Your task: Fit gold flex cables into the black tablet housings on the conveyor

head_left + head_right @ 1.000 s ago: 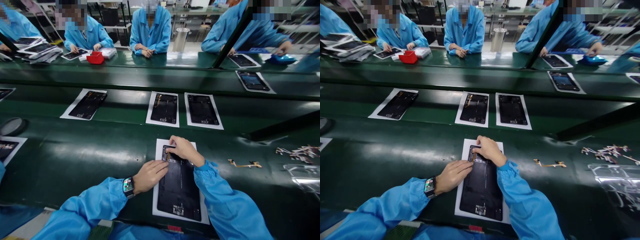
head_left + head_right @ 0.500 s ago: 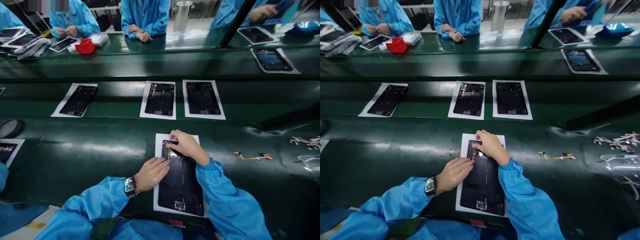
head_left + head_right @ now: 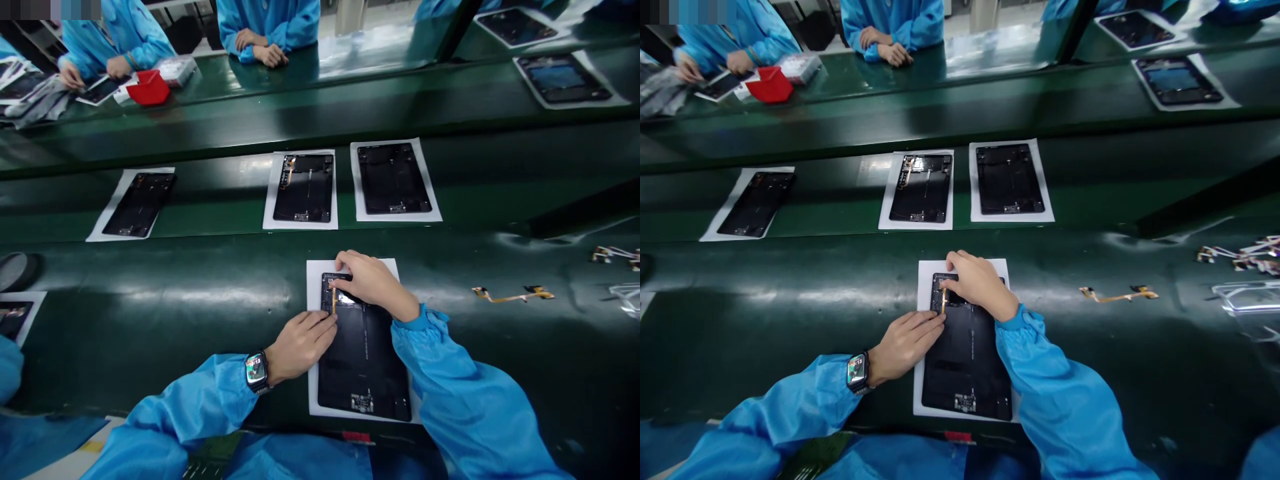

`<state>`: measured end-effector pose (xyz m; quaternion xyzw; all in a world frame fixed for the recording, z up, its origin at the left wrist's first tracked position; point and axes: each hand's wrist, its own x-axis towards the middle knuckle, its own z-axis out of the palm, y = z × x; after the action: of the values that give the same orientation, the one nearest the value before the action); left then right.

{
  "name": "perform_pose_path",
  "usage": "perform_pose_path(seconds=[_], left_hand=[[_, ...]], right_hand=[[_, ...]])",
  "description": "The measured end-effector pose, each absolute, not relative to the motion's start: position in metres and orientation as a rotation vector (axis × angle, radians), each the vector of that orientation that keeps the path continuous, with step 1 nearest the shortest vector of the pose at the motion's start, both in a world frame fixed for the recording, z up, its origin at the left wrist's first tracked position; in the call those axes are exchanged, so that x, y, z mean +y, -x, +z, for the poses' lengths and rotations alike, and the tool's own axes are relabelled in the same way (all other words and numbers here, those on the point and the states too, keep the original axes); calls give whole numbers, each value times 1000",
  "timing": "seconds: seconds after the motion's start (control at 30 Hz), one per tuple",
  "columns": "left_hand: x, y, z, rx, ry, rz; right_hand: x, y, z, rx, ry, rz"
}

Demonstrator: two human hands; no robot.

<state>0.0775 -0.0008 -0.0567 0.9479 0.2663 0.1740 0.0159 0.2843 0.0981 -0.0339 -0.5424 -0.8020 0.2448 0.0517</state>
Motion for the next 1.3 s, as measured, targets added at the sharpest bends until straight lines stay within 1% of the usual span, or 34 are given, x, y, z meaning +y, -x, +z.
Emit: perform_pose_path(seconds=[0.17, 0.37, 0.47, 0.6, 0.73, 0.9, 1.07, 1.2, 1.3], left_hand=[[0, -78, -56, 830, -2953, 586], [-2, -79, -55, 806, -2967, 455], [2, -78, -52, 806, -2916, 454], [9, -74, -47, 786, -2811, 462], [10, -70, -44, 779, -2844, 345], [6, -72, -39, 758, -2871, 260], [5, -66, -40, 716, -2820, 334], [3, -54, -49, 648, -2686, 501], [-1, -47, -56, 614, -2624, 556]], right_hand=[[98, -285, -33, -2440, 1647, 729], [98, -283, -34, -2441, 1654, 734], [96, -284, -31, -2434, 1662, 722], [89, -292, -14, -2315, 1616, 712], [76, -302, 11, -2239, 1504, 839], [46, -310, 26, -2166, 1615, 989], [8, -320, 19, -2148, 1707, 1004], [-18, -318, 7, -2197, 1598, 1004], [-29, -305, -1, -2282, 1525, 897]])
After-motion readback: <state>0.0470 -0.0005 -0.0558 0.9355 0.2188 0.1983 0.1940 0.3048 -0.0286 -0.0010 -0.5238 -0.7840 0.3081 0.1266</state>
